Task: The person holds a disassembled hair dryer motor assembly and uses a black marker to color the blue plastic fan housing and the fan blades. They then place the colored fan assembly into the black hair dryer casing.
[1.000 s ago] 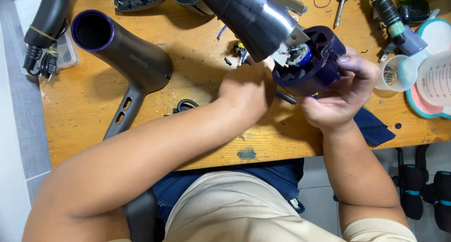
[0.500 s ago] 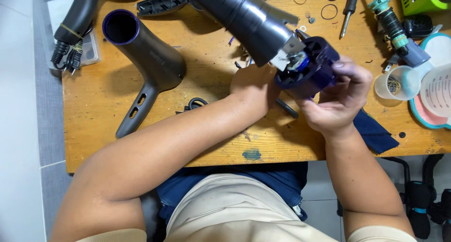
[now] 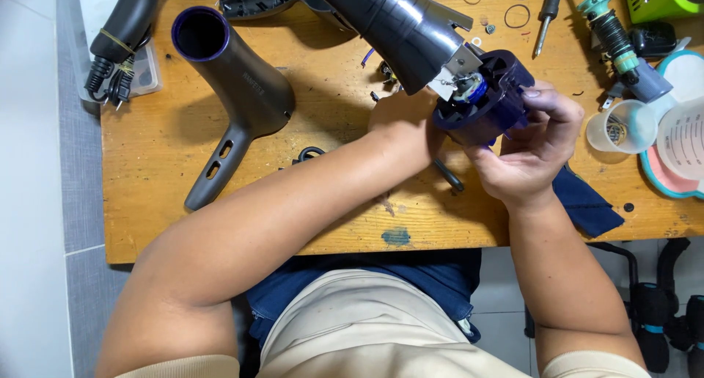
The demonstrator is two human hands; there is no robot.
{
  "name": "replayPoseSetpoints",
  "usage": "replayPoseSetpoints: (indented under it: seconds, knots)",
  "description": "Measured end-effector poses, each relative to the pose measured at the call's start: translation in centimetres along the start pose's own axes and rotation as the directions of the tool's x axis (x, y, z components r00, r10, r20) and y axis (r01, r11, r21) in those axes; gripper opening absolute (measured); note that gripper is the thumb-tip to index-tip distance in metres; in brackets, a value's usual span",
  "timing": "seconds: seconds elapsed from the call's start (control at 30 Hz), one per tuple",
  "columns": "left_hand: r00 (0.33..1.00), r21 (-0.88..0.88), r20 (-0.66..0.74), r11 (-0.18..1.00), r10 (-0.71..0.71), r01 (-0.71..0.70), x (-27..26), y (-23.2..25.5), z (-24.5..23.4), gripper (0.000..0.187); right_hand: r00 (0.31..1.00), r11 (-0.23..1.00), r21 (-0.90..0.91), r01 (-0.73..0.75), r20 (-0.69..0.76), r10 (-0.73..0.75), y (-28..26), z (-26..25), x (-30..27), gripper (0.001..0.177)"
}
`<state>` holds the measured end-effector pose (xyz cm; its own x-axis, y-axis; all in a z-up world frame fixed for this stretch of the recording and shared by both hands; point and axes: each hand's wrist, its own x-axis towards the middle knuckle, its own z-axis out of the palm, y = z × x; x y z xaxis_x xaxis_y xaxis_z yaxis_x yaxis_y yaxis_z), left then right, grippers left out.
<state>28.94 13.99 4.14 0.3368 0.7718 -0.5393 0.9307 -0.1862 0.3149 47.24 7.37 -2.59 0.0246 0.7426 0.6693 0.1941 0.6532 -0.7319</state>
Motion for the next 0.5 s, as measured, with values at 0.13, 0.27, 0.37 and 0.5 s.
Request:
replayPoseSetpoints:
  seconds: [0.13, 0.27, 0.37, 0.5]
  knots:
    - [0.999, 0.091, -0.007, 0.995, 0.047, -0.046, 0.2, 0.2, 0.1, 0.019, 0.999, 0.999, -0.031, 0.045, -0.001, -0.045, 0.3, -0.4, 0.2, 0.066]
    - [0.891, -0.094, -0.405, 0.960, 0.207, -0.265, -0.3, -1.9, 5.1, 0.035, 0.999, 0.993, -0.109, 0.050, -0.009, -0.052, 0.2, -0.7, 0.2, 0.068]
    - [0.730, 0.437, -0.326, 0.780, 0.601, -0.447, -4.9, -2.9, 5.4, 0.016, 0.999, 0.997, -0.060, 0.044, 0.026, -0.042, 0.0, -0.4, 0.5, 0.068]
    - [0.306, 0.568, -0.506, 0.579, 0.806, -0.585, -12.4, -5.3, 5.1, 0.004, 0.992, 0.998, -0.041, -0.042, 0.117, 0.047, -0.8, 0.0, 0.0, 0.066]
